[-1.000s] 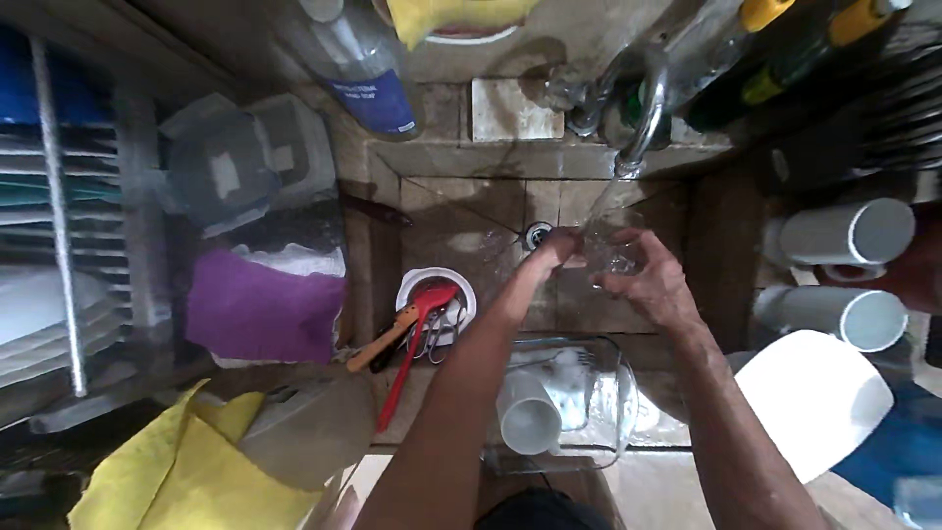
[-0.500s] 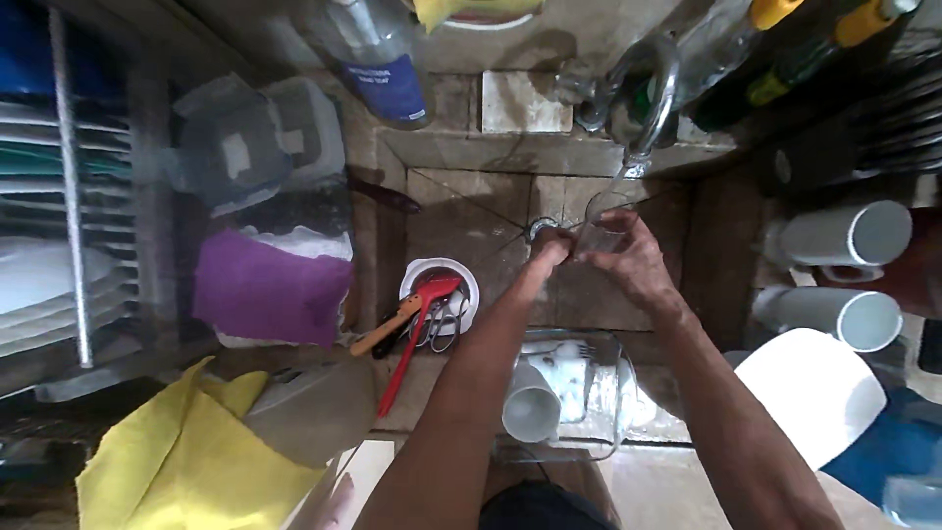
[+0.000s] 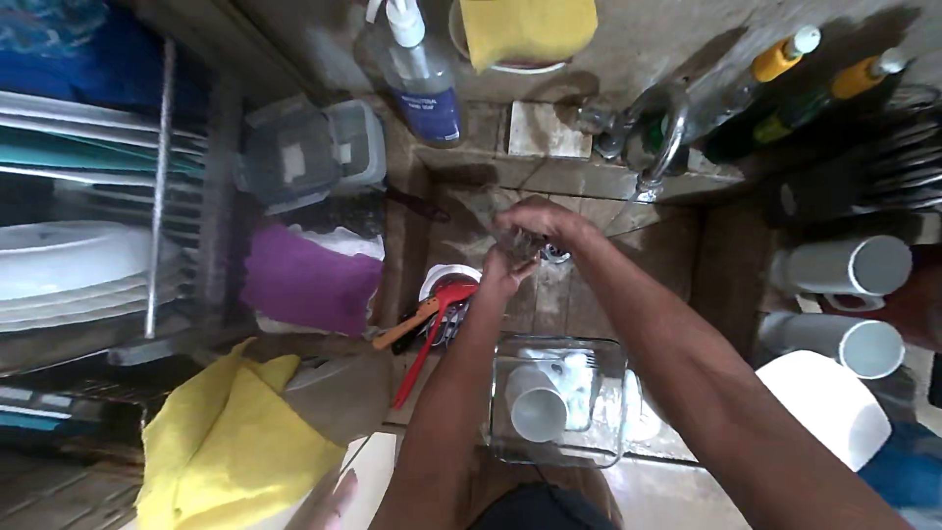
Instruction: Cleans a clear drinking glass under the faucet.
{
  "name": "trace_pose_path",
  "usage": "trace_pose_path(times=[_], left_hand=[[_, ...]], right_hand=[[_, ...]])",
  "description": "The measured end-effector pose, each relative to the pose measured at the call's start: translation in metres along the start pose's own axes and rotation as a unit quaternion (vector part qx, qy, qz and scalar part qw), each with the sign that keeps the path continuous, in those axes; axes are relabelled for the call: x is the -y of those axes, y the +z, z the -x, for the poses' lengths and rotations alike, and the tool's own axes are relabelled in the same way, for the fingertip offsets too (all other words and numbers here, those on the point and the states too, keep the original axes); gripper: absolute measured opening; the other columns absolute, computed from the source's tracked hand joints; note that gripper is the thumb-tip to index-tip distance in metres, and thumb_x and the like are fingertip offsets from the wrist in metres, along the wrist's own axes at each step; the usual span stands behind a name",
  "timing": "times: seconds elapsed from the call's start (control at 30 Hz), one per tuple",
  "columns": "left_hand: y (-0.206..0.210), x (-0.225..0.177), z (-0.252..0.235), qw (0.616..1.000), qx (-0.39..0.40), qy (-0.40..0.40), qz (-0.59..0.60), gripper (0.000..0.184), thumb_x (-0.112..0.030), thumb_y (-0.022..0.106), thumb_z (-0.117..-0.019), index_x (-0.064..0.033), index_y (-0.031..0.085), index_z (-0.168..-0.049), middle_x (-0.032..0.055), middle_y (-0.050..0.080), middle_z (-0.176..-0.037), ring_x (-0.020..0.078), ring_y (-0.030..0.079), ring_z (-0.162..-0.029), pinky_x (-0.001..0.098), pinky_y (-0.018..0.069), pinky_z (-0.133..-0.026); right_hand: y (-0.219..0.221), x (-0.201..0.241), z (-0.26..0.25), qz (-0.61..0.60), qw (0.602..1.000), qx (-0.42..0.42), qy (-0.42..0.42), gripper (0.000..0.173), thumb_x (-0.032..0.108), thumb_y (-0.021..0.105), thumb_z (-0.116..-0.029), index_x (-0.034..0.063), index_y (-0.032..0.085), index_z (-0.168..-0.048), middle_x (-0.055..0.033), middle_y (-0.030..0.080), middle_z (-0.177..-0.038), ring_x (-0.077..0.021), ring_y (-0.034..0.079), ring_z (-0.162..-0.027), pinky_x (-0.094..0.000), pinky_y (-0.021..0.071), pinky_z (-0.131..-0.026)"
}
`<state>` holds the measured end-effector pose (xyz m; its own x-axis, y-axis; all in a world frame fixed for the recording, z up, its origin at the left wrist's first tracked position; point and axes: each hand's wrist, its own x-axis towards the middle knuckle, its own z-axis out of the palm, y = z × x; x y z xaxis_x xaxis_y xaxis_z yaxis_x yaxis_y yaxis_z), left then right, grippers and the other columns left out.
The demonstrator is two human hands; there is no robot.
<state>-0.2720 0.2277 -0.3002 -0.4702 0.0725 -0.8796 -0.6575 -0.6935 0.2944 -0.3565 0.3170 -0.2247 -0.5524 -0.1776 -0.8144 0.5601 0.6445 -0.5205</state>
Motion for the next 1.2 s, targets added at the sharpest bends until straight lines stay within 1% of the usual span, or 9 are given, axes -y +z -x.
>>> trace_pose_path(times=[0.2,0.33,0.43,0.53,0.73,0.9,1.0,1.07,1.2], left_hand=[[0.018,0.0,0.013,0.998,0.036,0.045,-0.002,0.044,-0.043,0.032,-0.1095,-0.0097,0.055,-0.125,0.0095,0.066,-0.108,0.022,0.065,-0.088,0.0418,0.0563,-0.076],[0.042,0.017,0.016,0.974,0.141,0.068,-0.165,0.074,-0.07,0.032,-0.1024,-0.0154,0.044,-0.151,0.0108,0.063,-0.132,0.023,0.065,-0.111,0.044,0.055,-0.094],[0.063,0.03,-0.001,0.947,0.202,0.061,-0.243,0.066,-0.062,0.051,-0.1008,-0.015,0.049,-0.147,0.011,0.066,-0.13,0.0239,0.067,-0.108,0.0434,0.0573,-0.09],[0.086,0.038,-0.015,0.943,0.203,0.036,-0.263,0.063,-0.063,0.055,-0.0973,-0.0154,0.059,-0.139,0.0107,0.069,-0.119,0.0227,0.068,-0.099,0.0431,0.0584,-0.082],[0.118,0.045,-0.018,0.93,0.076,0.17,-0.317,0.05,-0.043,0.069,-0.0969,-0.0015,0.065,-0.125,0.0196,0.067,-0.117,0.0288,0.065,-0.105,0.0498,0.0558,-0.091],[0.095,0.043,-0.016,0.942,0.23,-0.008,-0.244,0.049,-0.055,0.051,-0.1015,-0.0171,0.059,-0.131,0.0075,0.07,-0.105,0.0208,0.069,-0.09,0.0413,0.0597,-0.076],[0.094,0.055,-0.022,0.947,0.213,0.01,-0.239,0.045,-0.051,0.048,-0.1038,-0.018,0.058,-0.132,0.0065,0.069,-0.105,0.02,0.067,-0.089,0.0399,0.0583,-0.074],[0.103,0.06,-0.022,0.955,0.138,0.054,-0.257,0.039,-0.041,0.055,-0.1039,-0.0148,0.061,-0.133,0.0061,0.067,-0.105,0.0166,0.064,-0.087,0.0359,0.0563,-0.073],[0.111,0.057,-0.012,0.949,0.089,0.093,-0.289,0.045,-0.037,0.064,-0.1003,-0.0076,0.061,-0.134,0.014,0.066,-0.121,0.024,0.065,-0.107,0.0455,0.0555,-0.091]], right_hand=[[-0.02,-0.037,0.021,-0.046,0.999,0.002,-0.014,0.048,0.046,0.073,-0.0895,0.0059,0.071,-0.115,-0.012,0.072,-0.101,-0.0237,0.068,-0.088,-0.0481,0.0565,-0.08],[-0.035,-0.114,0.047,-0.141,0.985,-0.013,-0.094,0.046,0.034,0.066,-0.0982,0.0084,0.058,-0.136,-0.0091,0.07,-0.109,-0.0172,0.067,-0.088,-0.0377,0.0571,-0.076],[-0.04,-0.158,0.056,-0.319,0.939,0.057,-0.115,0.04,0.051,0.059,-0.0971,0.0189,0.068,-0.12,0.0014,0.07,-0.092,-0.0083,0.065,-0.074,-0.0272,0.0573,-0.065],[-0.052,-0.172,0.045,-0.437,0.889,0.114,-0.078,0.049,0.057,0.043,-0.1014,0.0171,0.064,-0.122,-0.005,0.07,-0.094,-0.0201,0.069,-0.078,-0.0443,0.0617,-0.073],[-0.043,-0.162,0.047,-0.266,0.953,-0.132,-0.057,0.059,0.035,0.076,-0.0881,0.0105,0.057,-0.138,-0.014,0.07,-0.113,-0.0259,0.071,-0.094,-0.0482,0.0612,-0.078],[-0.055,-0.175,0.054,-0.433,0.901,0.031,-0.03,0.045,0.056,0.043,-0.1021,0.0209,0.059,-0.124,-0.0044,0.069,-0.088,-0.0154,0.064,-0.062,-0.0305,0.054,-0.051],[-0.054,-0.178,0.054,-0.378,0.925,0.02,-0.016,0.043,0.052,0.049,-0.1023,0.018,0.059,-0.127,-0.0056,0.069,-0.095,-0.0179,0.067,-0.073,-0.0357,0.058,-0.062],[-0.046,-0.172,0.055,-0.234,0.967,-0.089,-0.039,0.045,0.034,0.07,-0.0933,0.0115,0.063,-0.131,-0.0106,0.07,-0.105,-0.0215,0.068,-0.087,-0.0436,0.0591,-0.074],[-0.03,-0.17,0.045,-0.062,0.972,-0.227,-0.025,0.085,0.044,0.09,-0.0678,0.0156,0.055,-0.14,-0.0191,0.071,-0.114,-0.0379,0.069,-0.103,-0.0647,0.0543,-0.086]])
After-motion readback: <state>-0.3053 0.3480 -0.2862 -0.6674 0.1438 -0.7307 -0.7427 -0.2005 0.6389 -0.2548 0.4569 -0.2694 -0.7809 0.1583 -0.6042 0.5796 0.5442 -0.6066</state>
